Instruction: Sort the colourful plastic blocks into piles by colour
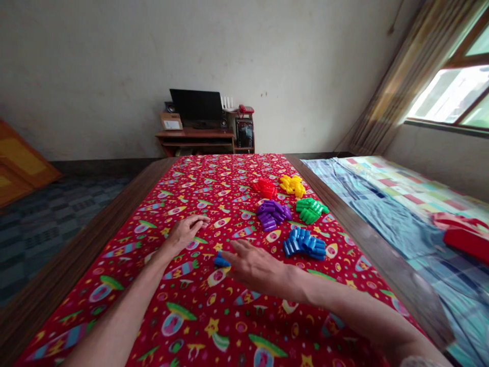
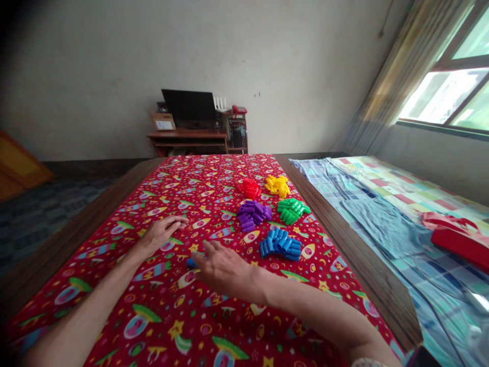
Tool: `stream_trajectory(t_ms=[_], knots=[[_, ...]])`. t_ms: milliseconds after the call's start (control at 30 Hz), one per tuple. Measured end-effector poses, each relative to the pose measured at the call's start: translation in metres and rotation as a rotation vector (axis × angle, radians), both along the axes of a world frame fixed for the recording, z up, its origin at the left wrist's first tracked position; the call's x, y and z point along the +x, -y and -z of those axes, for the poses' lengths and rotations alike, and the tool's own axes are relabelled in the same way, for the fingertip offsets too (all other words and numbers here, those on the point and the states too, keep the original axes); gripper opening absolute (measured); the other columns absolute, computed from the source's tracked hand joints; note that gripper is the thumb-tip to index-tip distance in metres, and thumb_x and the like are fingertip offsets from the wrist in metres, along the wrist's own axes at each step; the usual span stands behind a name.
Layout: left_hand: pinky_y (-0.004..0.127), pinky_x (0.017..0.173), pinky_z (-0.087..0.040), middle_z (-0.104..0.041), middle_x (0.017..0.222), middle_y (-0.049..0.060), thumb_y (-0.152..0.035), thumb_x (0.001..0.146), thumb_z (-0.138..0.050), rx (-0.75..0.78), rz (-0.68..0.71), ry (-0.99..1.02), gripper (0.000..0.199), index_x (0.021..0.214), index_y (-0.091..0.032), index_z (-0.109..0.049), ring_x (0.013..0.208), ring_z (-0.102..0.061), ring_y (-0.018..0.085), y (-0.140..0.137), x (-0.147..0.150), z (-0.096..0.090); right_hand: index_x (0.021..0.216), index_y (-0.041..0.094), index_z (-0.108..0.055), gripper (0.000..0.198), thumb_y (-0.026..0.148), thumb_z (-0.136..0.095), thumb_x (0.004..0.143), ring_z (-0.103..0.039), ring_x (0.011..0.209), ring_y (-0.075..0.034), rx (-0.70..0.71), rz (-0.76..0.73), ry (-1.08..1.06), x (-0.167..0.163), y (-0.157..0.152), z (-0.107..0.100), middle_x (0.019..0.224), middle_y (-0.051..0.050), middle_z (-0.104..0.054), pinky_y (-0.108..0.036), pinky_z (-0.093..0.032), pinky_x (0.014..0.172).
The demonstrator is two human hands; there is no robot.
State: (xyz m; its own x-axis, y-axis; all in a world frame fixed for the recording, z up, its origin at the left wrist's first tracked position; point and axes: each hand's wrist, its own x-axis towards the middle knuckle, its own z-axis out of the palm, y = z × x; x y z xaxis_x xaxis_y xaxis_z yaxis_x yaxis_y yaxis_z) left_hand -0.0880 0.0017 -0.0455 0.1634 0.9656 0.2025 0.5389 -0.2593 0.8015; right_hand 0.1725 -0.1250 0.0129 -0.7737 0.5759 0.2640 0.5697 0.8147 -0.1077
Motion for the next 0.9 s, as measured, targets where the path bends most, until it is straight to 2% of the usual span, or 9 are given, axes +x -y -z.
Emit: stream_trajectory(t_ms=[100, 200, 300, 400, 467, 567, 733, 900], knots=[[0.035, 0.078, -0.056, -0.075, 0.093, 0.007, -0.047, 0.075, -0.051, -0.001, 0.001, 0.006, 0.037, 0.091, -0.019, -0.069, 0.083, -0.071, 0.023, 0.001, 0.001, -0.001, 0.113, 0.016, -0.055, 0.022, 0.022, -0.047, 0.094, -0.056, 0.096, -0.024, 0.074, -0.025, 0.13, -0.031, -0.005, 0.015, 0.102, -0.013, -0.062, -0.034, -0.05, 0.076], [0.034, 0.077, -0.056, -0.075, 0.093, 0.008, -0.046, 0.075, -0.05, -0.005, 0.002, 0.016, 0.037, 0.091, -0.018, -0.069, 0.083, -0.071, 0.023, 0.002, 0.002, -0.002, 0.11, 0.016, -0.056, 0.022, 0.013, -0.05, 0.089, -0.055, 0.088, -0.022, 0.053, -0.092, 0.18, -0.028, -0.008, 0.014, 0.095, -0.01, -0.062, -0.032, -0.048, 0.073], [0.034, 0.077, -0.056, -0.075, 0.094, 0.008, -0.047, 0.074, -0.05, -0.014, 0.0, 0.008, 0.039, 0.092, -0.018, -0.069, 0.083, -0.071, 0.023, 0.002, 0.002, -0.003, 0.111, 0.016, -0.056, 0.024, 0.01, -0.049, 0.089, -0.054, 0.09, -0.02, 0.029, -0.04, 0.113, 0.004, -0.01, 0.0, 0.097, -0.009, -0.062, -0.032, -0.046, 0.077], [0.034, 0.077, -0.057, -0.075, 0.092, 0.008, -0.049, 0.073, -0.051, -0.013, -0.006, 0.007, 0.04, 0.09, -0.019, -0.07, 0.082, -0.071, 0.023, 0.001, 0.001, -0.002, 0.113, 0.018, -0.059, 0.025, 0.011, -0.048, 0.091, -0.056, 0.098, -0.021, 0.06, 0.158, 0.016, 0.052, -0.011, -0.013, 0.106, -0.011, -0.064, -0.034, -0.045, 0.083], [0.035, 0.078, -0.057, -0.075, 0.092, 0.008, -0.05, 0.073, -0.052, -0.01, -0.005, 0.011, 0.039, 0.09, -0.019, -0.07, 0.081, -0.071, 0.023, 0.0, 0.0, -0.001, 0.112, 0.018, -0.061, 0.025, 0.014, -0.047, 0.092, -0.059, 0.097, -0.022, 0.086, 0.307, -0.058, 0.085, -0.012, -0.015, 0.107, -0.011, -0.066, -0.035, -0.045, 0.084], [0.035, 0.079, -0.057, -0.075, 0.094, 0.007, -0.048, 0.074, -0.051, -0.013, 0.001, 0.011, 0.038, 0.091, -0.019, -0.07, 0.081, -0.071, 0.023, -0.002, -0.001, 0.003, 0.11, 0.016, -0.064, 0.025, 0.021, -0.046, 0.094, -0.063, 0.092, -0.023, 0.097, 0.477, -0.132, 0.125, -0.016, -0.006, 0.101, -0.012, -0.07, -0.035, -0.048, 0.081], [0.035, 0.078, -0.057, -0.075, 0.094, 0.007, -0.048, 0.074, -0.051, -0.002, 0.0, 0.001, 0.039, 0.092, -0.02, -0.071, 0.081, -0.071, 0.023, -0.004, -0.003, 0.005, 0.115, 0.016, -0.065, 0.031, 0.03, -0.05, 0.092, -0.067, 0.086, -0.024, 0.102, 0.498, -0.203, 0.155, -0.017, 0.013, 0.096, -0.012, -0.072, -0.035, -0.053, 0.075], [0.035, 0.079, -0.057, -0.075, 0.096, 0.008, -0.048, 0.075, -0.051, -0.004, 0.013, -0.021, 0.039, 0.094, -0.019, -0.07, 0.083, -0.071, 0.023, -0.003, -0.003, 0.003, 0.103, 0.018, -0.071, 0.03, 0.037, -0.049, 0.093, -0.068, 0.079, -0.021, 0.157, 0.468, -0.333, 0.162, -0.015, 0.01, 0.088, -0.01, -0.073, -0.031, -0.053, 0.074]])
